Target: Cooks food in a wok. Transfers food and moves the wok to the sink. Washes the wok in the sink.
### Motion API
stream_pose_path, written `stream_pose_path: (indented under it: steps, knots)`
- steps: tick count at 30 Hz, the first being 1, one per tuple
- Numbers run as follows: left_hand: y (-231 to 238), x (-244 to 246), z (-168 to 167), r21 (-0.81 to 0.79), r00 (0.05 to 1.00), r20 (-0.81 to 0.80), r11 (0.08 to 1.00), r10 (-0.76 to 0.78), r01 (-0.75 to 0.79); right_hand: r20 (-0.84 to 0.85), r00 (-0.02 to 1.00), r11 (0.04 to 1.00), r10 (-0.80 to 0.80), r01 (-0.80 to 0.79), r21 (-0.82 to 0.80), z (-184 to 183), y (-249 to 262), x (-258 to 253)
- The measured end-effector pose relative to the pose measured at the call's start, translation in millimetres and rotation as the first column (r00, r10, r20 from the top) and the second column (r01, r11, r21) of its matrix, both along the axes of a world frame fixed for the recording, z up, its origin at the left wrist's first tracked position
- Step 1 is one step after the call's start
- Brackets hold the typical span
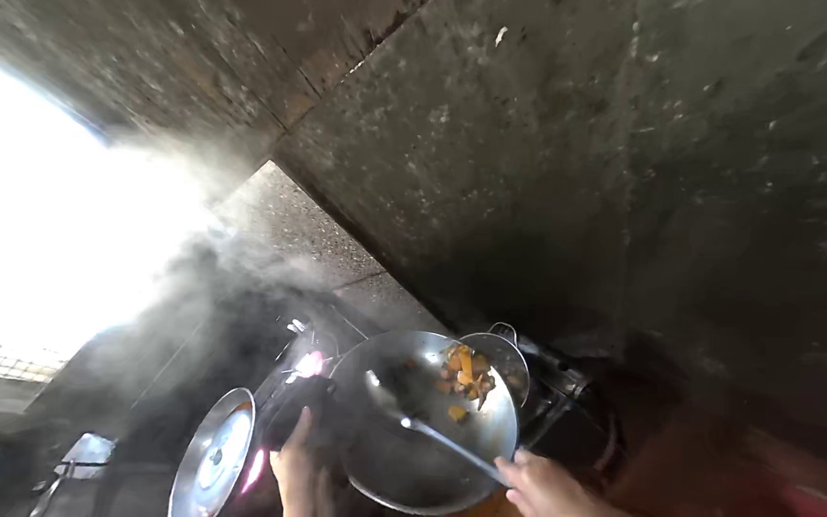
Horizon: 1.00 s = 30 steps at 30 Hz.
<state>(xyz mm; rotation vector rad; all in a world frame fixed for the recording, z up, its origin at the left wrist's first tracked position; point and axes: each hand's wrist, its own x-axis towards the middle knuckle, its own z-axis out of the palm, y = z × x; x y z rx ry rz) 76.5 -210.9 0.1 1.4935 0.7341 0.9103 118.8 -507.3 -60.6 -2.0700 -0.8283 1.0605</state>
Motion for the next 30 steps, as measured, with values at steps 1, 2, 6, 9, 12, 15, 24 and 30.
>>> stream_pose_path:
  steps: [1, 2, 6, 9, 12, 15, 24, 30]
  knots:
    - [0.9, -3.0, -0.6, -0.017, 1.000, 0.009, 1.000, -0.004, 0.004, 0.003, 1.000, 0.998, -0.012, 0.012, -0.058, 1.2, 0.0, 1.1]
    - [-0.1, -4.4, 0.2, -0.028, 1.000, 0.012, 1.000, 0.005, -0.005, 0.008, 0.999, 0.995, -0.037, 0.038, -0.093, 4.5, -1.7, 0.5]
    - [0.1, -9.1, -0.4, -0.038, 0.999, 0.044, 0.999, -0.003, 0.005, 0.045, 0.990, 0.981, -0.130, 0.122, 0.148, 15.3, -11.2, -16.1]
    - [-2.3, -11.1, -0.7, -0.028, 0.999, 0.041, 0.999, -0.016, 0.017, 0.011, 1.000, 0.972, -0.009, 0.006, 0.237, 16.0, 0.7, -11.8]
    - [-10.0, -12.2, 1.0, -0.044, 0.999, 0.039, 0.999, 0.013, -0.012, 0.002, 0.999, 0.999, 0.033, -0.033, 0.044, 0.0, 14.0, 1.8]
    - [-12.8, -9.9, 2.1, -0.047, 0.997, 0.063, 0.998, 0.034, -0.031, -0.017, 0.999, 0.974, -0.047, 0.042, -0.221, 12.2, 7.2, 9.8]
    - [-38.6, 10.3, 3.5, 0.110, 0.998, 0.059, 0.994, 0.020, -0.026, 0.023, 1.000, 0.988, 0.017, -0.021, 0.152, 0.3, -9.9, 1.5]
    - [-48.8, 29.5, 9.7, 0.235, 0.999, 0.031, 0.972, -0.029, 0.021, -0.019, 0.990, 0.979, -0.140, 0.135, -0.154, -39.0, -26.5, 27.1]
